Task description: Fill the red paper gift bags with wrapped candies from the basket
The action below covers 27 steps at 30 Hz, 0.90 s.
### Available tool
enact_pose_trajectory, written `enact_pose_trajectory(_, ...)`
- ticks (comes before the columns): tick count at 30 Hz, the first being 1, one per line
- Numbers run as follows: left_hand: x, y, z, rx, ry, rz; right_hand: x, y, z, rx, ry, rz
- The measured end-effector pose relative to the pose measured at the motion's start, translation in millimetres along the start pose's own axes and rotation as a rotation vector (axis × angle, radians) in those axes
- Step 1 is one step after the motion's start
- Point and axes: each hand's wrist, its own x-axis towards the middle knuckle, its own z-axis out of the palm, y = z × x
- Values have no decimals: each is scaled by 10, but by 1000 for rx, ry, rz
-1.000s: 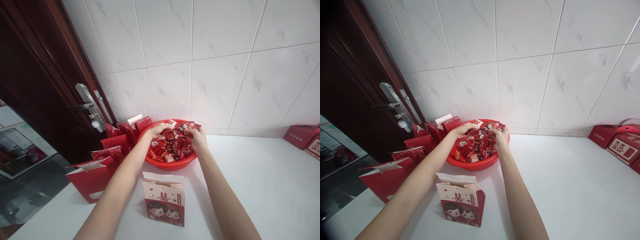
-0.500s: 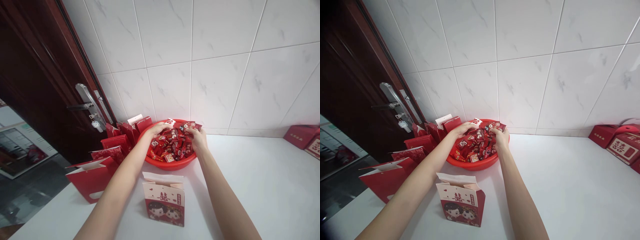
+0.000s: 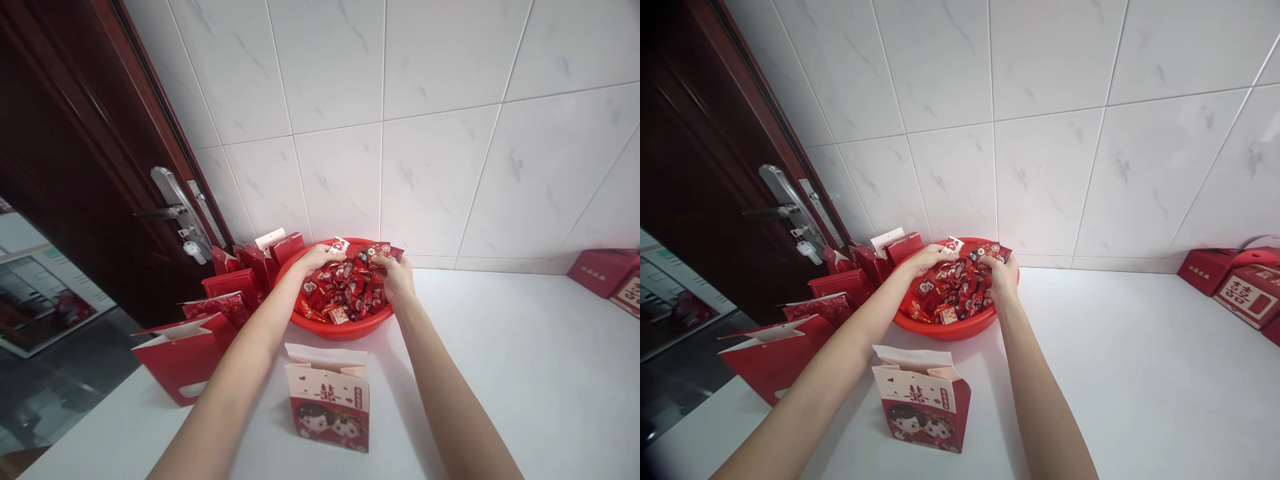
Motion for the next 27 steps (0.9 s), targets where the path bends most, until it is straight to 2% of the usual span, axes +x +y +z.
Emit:
enact_pose_trajectory(9, 53, -65, -15, 32, -23, 85, 32, 34, -24, -2, -20, -15)
enact_pose_trajectory(17, 37, -42, 5, -12, 14, -62, 32, 30, -24, -4, -15, -6)
enact_pose_trajectory(20, 8, -18, 13, 13, -12, -62, 39, 32, -29, -2, -22, -8)
enact_pose_trajectory(27, 40, -41, 1, -10, 21, -20, 29, 35, -14, 6, -13, -5)
